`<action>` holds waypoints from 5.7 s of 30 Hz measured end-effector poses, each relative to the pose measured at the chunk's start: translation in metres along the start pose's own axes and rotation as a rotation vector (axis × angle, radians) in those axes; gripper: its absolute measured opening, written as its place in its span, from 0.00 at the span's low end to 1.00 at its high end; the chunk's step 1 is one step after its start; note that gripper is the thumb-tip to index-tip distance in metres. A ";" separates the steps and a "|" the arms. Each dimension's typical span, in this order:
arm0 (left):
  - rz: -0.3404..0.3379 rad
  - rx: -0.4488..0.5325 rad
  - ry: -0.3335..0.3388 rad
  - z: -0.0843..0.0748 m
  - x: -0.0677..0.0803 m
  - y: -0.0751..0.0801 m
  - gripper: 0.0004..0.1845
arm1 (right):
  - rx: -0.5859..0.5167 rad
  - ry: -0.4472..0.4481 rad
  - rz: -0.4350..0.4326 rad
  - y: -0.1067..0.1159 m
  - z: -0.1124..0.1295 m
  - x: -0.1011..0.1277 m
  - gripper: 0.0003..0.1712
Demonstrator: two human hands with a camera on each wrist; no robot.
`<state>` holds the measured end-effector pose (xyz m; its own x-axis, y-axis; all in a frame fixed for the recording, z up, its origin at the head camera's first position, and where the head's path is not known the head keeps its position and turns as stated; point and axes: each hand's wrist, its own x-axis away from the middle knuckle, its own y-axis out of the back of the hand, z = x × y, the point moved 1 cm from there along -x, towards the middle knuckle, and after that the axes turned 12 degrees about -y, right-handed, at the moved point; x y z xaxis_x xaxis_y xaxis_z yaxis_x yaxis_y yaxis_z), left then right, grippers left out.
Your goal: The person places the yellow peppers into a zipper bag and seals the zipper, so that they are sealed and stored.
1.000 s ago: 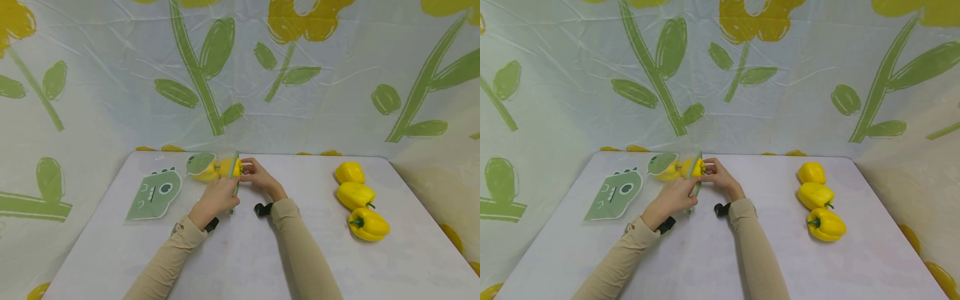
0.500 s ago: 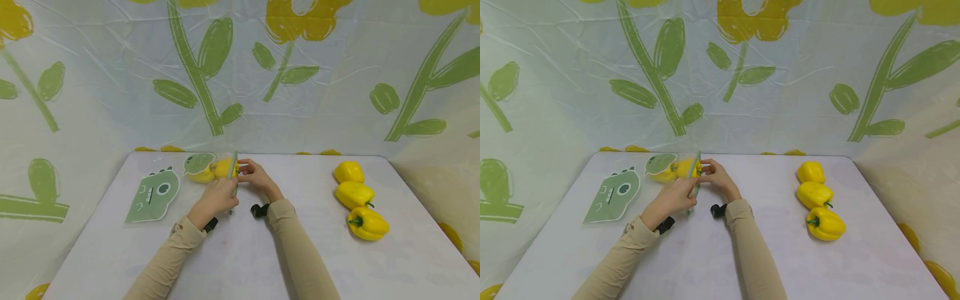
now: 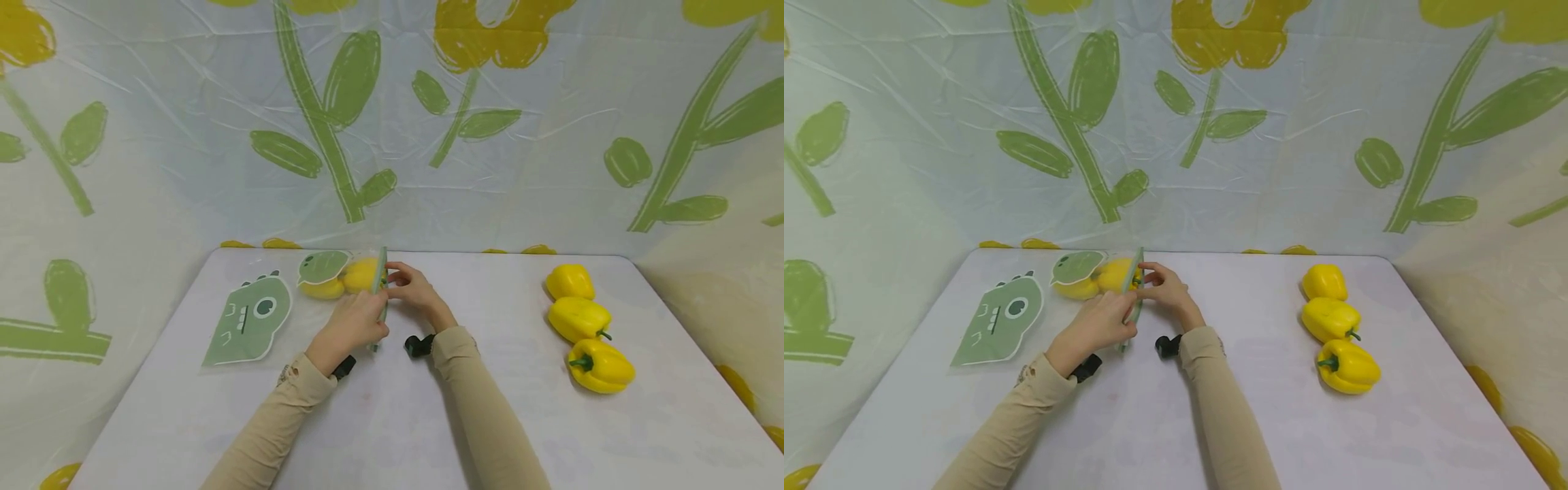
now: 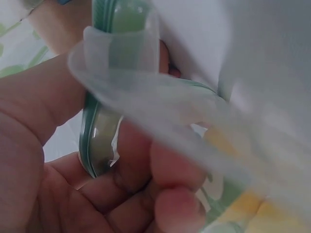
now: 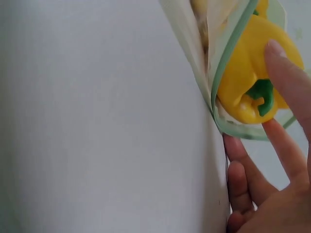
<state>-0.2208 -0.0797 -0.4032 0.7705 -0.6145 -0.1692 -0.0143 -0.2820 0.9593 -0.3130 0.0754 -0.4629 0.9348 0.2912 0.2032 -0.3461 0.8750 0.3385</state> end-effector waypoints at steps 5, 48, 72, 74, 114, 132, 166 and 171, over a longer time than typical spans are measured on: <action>-0.013 -0.010 -0.004 0.001 0.001 0.000 0.12 | -0.075 0.010 0.056 0.004 -0.003 0.000 0.30; 0.063 -0.007 0.022 0.001 0.002 0.003 0.10 | -0.051 -0.043 -0.014 0.044 0.018 0.045 0.21; 0.048 0.000 -0.002 0.000 0.003 0.002 0.10 | 0.567 0.145 -0.478 0.203 0.013 0.230 0.16; 0.052 0.003 0.003 0.001 0.004 0.002 0.10 | 0.621 0.143 -0.465 0.212 -0.001 0.239 0.16; 0.051 0.046 0.017 0.003 0.004 0.004 0.10 | 0.769 -0.083 -0.206 0.212 -0.070 0.265 0.45; 0.052 0.043 0.012 0.003 0.002 0.002 0.10 | 0.741 0.064 -0.228 0.192 -0.036 0.245 0.43; 0.070 0.032 0.030 0.000 0.002 0.007 0.10 | -0.563 0.150 -0.255 0.066 0.042 0.085 0.35; 0.062 0.034 0.028 0.000 0.001 0.007 0.10 | -0.635 0.018 -0.233 0.043 0.025 0.072 0.39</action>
<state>-0.2200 -0.0822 -0.3961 0.7852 -0.6107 -0.1024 -0.0842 -0.2692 0.9594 -0.2627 0.1244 -0.4107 0.9825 0.0686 0.1729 -0.0266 0.9717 -0.2345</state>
